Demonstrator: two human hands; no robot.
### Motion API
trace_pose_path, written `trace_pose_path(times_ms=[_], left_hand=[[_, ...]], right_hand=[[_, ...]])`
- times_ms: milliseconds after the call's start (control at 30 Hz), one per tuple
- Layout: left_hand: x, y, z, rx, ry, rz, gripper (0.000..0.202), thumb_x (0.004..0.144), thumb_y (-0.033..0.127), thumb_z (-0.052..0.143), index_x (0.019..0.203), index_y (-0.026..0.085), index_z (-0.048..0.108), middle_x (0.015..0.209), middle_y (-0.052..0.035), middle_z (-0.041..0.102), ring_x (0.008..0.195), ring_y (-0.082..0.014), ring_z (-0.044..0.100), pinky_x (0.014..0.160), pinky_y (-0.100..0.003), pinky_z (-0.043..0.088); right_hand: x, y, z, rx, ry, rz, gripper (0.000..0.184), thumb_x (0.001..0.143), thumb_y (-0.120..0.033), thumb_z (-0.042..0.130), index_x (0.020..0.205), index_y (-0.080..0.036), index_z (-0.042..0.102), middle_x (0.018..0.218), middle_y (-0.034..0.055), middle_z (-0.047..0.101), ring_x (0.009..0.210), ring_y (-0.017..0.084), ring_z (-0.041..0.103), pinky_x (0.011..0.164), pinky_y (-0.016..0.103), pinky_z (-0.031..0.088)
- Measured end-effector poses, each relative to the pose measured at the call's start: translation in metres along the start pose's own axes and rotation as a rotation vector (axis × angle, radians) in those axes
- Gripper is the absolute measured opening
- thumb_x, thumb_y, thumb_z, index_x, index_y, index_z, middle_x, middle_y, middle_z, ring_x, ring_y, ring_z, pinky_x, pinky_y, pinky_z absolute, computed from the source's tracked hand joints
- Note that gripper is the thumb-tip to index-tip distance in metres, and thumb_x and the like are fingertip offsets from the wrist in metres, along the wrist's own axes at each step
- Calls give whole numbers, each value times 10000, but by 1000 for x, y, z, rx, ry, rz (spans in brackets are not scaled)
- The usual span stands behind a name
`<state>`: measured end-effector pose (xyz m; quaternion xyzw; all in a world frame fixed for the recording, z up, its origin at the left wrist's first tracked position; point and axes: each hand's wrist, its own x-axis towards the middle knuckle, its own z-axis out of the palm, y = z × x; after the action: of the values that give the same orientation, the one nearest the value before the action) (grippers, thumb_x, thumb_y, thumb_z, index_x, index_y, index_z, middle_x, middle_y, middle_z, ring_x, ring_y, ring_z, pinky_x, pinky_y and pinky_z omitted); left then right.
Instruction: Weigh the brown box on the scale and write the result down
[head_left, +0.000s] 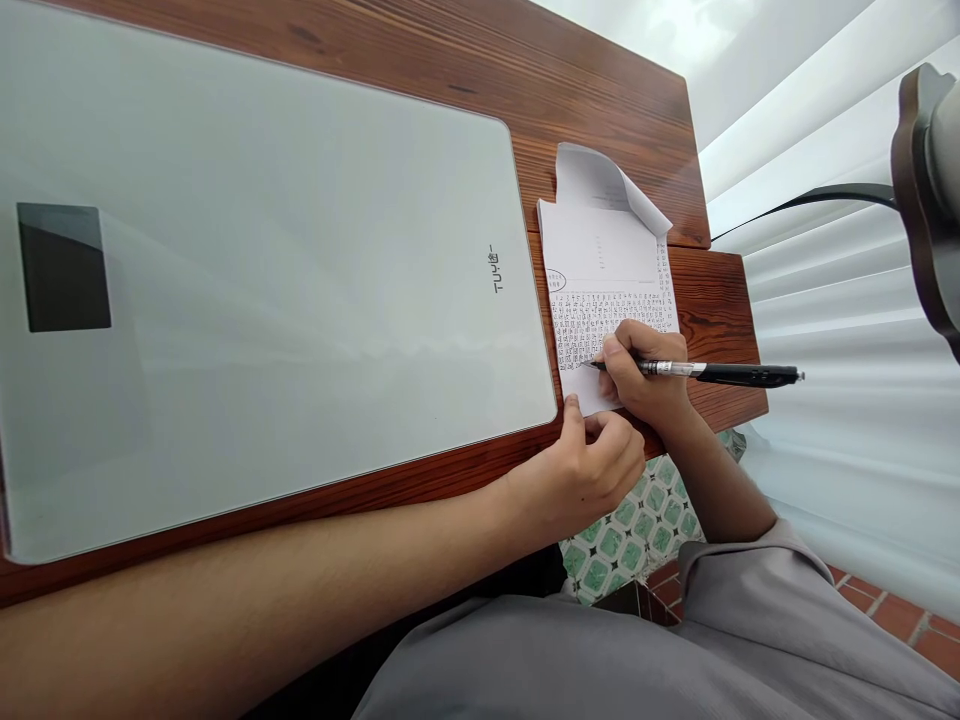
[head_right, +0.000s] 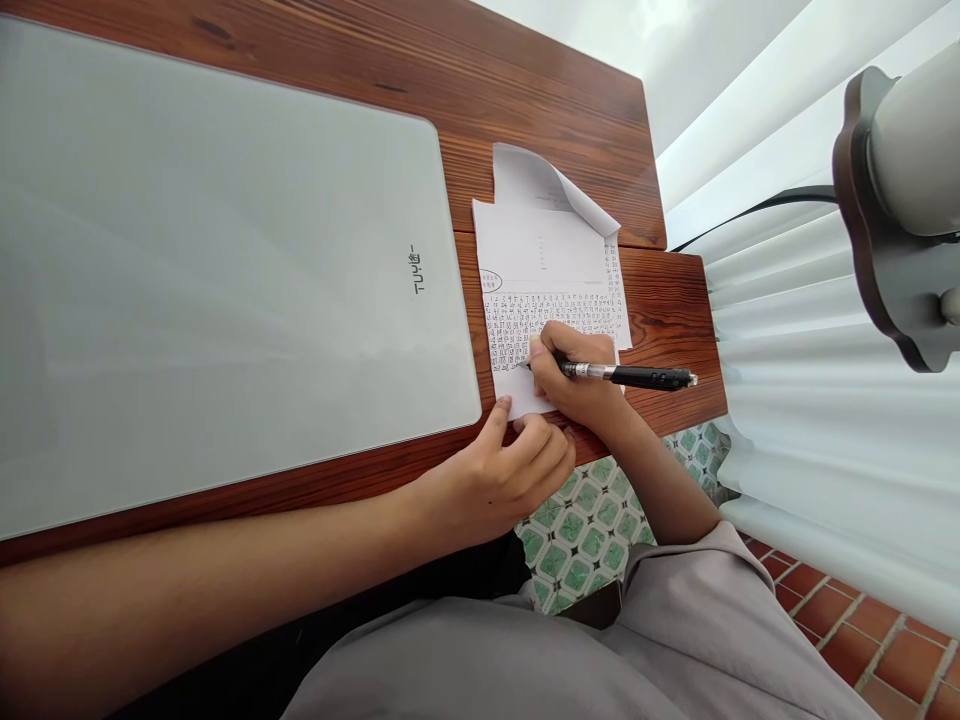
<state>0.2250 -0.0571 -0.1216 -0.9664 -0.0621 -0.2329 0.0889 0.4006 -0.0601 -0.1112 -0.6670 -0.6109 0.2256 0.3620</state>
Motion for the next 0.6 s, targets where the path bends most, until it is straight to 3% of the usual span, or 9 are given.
trace_pose_path(times_ms=[600], left_hand=[[-1, -1, 1, -6, -19, 27, 307, 977, 201, 398, 1144, 105, 637, 971, -93, 603, 894, -213, 571, 854, -451, 621]], right_hand=[[2, -4, 0, -4, 19, -11, 350, 913, -206, 544, 582, -202, 433, 425, -72, 516, 349, 65, 464, 412, 213, 414]])
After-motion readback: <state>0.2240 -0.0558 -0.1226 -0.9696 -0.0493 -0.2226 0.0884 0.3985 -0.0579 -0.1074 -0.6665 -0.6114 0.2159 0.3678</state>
